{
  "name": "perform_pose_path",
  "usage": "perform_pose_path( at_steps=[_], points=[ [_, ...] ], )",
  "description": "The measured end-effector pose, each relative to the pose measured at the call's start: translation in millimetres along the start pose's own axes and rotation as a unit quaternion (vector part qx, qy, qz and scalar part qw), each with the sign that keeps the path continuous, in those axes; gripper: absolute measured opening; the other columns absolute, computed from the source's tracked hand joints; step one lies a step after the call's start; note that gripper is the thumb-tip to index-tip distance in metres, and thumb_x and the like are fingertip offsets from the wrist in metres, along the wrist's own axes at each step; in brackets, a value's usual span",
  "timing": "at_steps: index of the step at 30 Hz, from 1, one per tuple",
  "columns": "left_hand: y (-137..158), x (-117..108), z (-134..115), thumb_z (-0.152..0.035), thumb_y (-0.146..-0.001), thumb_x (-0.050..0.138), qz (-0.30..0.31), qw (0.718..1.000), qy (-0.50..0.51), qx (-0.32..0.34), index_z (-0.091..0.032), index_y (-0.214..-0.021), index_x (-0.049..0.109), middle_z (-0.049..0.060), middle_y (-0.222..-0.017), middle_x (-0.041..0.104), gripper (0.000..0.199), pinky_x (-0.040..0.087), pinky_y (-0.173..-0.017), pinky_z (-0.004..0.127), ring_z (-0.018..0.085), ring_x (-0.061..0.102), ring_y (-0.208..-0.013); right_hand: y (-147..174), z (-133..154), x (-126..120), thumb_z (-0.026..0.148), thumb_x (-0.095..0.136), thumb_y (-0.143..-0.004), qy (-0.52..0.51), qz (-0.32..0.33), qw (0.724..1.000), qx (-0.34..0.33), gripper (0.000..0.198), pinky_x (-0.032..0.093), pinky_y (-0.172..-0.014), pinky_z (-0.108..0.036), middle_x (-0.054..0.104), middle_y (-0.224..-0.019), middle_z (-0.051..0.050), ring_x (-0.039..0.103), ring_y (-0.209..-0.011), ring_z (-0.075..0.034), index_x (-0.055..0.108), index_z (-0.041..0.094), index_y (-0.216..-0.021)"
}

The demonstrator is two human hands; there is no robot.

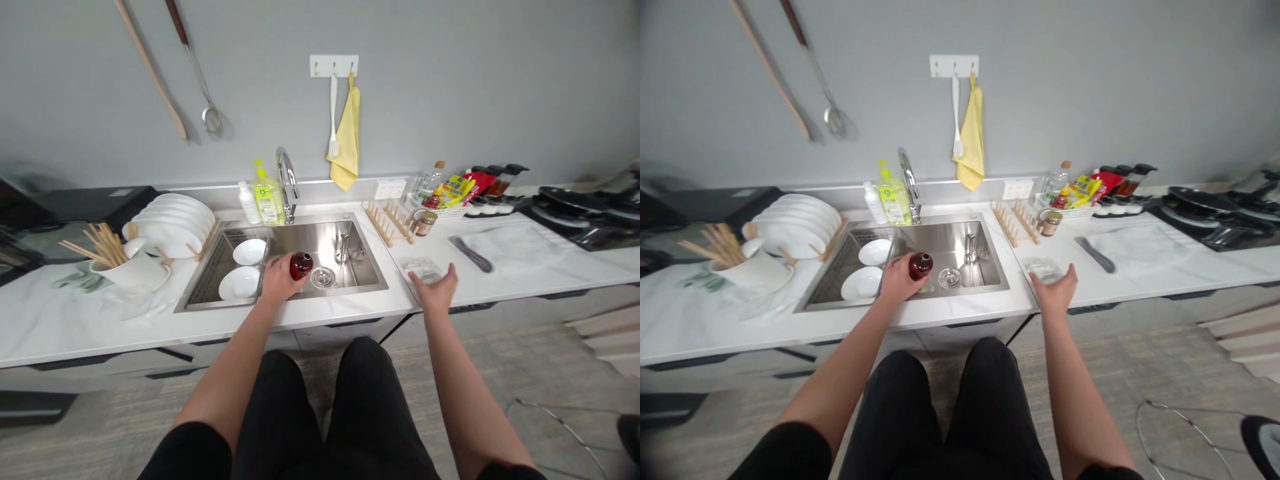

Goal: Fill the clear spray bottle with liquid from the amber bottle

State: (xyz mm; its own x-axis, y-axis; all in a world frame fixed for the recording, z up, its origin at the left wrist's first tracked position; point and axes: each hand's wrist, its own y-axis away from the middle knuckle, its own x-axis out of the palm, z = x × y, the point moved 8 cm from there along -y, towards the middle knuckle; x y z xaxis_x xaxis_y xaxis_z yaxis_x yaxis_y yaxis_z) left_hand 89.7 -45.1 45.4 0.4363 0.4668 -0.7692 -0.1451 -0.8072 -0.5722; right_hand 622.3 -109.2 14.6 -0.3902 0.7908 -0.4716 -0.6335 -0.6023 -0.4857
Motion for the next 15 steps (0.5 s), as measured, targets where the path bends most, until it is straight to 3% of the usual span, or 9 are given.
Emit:
perform_pose_path(
  at_steps=[2,4,7,10,15],
  points=[
    [1,-12,0,-0.048,-0.083,0.098,-0.022,0.999,0.026,-0.026,-0.016,-0.152,0.066,0.022,-0.143,0.083,0.083,0.056,-0.125,0.057,0.045,0.08,-0.132,18,24,-14,0.071,0.077,-0.09,-0.018,-0.051,0.995,-0.079,0.101,0.039,-0.136,-0.077,0.054,-0.169,-0.035,0.05,-0.163,-0.052,0.048,0.01,-0.165],
    [6,-31,1,-0.049,-0.083,0.099,-0.054,0.995,0.061,-0.066,-0.018,-0.154,0.064,0.02,-0.145,0.082,0.085,0.061,-0.119,0.056,0.044,0.081,-0.131,44,54,-15,0.057,0.07,-0.101,-0.049,-0.037,0.985,-0.161,0.073,0.043,-0.133,-0.075,0.063,-0.162,-0.029,0.057,-0.158,-0.048,0.057,0.015,-0.159],
    [25,-73,5,-0.051,-0.084,0.099,-0.113,0.978,0.112,-0.132,-0.023,-0.156,0.061,0.016,-0.145,0.082,0.086,0.066,-0.113,0.052,0.039,0.082,-0.129,89,105,9,0.044,0.071,-0.102,-0.114,0.085,0.958,-0.251,0.042,0.054,-0.127,-0.067,0.079,-0.141,-0.02,0.072,-0.142,-0.042,0.072,0.023,-0.139],
    [53,-123,18,-0.053,-0.082,0.099,-0.16,0.962,0.135,-0.173,-0.025,-0.155,0.062,0.013,-0.145,0.081,0.086,0.066,-0.114,0.051,0.037,0.082,-0.128,129,148,50,0.036,0.07,-0.1,-0.178,0.226,0.924,-0.252,0.024,0.065,-0.111,-0.06,0.087,-0.121,-0.013,0.082,-0.117,-0.038,0.08,0.027,-0.12],
    [112,-189,81,-0.056,-0.073,0.102,-0.151,0.946,0.159,-0.24,-0.025,-0.152,0.066,0.012,-0.139,0.081,0.093,0.07,-0.108,0.052,0.036,0.083,-0.12,179,203,105,0.031,0.071,-0.099,-0.294,0.378,0.841,-0.25,0.022,0.066,-0.083,-0.047,0.088,-0.106,-0.008,0.081,-0.087,-0.03,0.084,0.029,-0.117]
  ],
)
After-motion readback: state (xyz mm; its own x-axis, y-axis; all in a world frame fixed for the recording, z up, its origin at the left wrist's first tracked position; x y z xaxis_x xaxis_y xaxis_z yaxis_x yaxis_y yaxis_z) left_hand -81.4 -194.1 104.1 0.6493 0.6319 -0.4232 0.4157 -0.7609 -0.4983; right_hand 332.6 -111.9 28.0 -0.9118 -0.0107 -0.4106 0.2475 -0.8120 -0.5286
